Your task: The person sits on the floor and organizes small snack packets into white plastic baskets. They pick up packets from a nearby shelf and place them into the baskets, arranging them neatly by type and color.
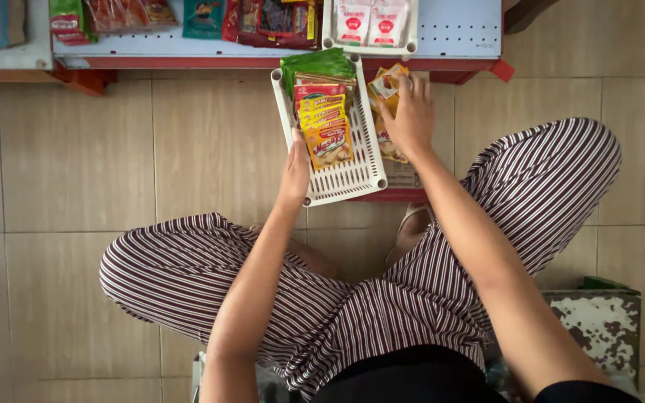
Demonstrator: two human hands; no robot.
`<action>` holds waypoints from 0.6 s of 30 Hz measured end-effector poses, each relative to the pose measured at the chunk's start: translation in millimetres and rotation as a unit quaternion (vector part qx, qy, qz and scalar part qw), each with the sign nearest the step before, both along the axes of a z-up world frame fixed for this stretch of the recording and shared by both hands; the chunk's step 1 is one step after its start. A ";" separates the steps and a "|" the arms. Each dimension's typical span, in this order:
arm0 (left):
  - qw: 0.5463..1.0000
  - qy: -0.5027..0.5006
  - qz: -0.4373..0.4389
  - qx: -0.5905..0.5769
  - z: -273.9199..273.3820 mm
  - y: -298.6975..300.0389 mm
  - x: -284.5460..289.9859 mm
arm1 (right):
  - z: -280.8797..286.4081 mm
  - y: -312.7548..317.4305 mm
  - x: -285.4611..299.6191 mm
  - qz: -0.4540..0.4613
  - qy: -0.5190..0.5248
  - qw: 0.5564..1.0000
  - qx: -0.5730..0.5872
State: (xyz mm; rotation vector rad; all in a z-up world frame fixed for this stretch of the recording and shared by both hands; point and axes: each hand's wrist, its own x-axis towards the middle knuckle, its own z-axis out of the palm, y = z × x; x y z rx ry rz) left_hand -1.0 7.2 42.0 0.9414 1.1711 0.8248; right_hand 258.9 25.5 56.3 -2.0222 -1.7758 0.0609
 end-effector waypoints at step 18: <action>0.979 0.121 0.009 0.165 74.7 3.1 -3.8 | 68.8 -3.3 -0.4 0.050 0.395 0.917 -0.002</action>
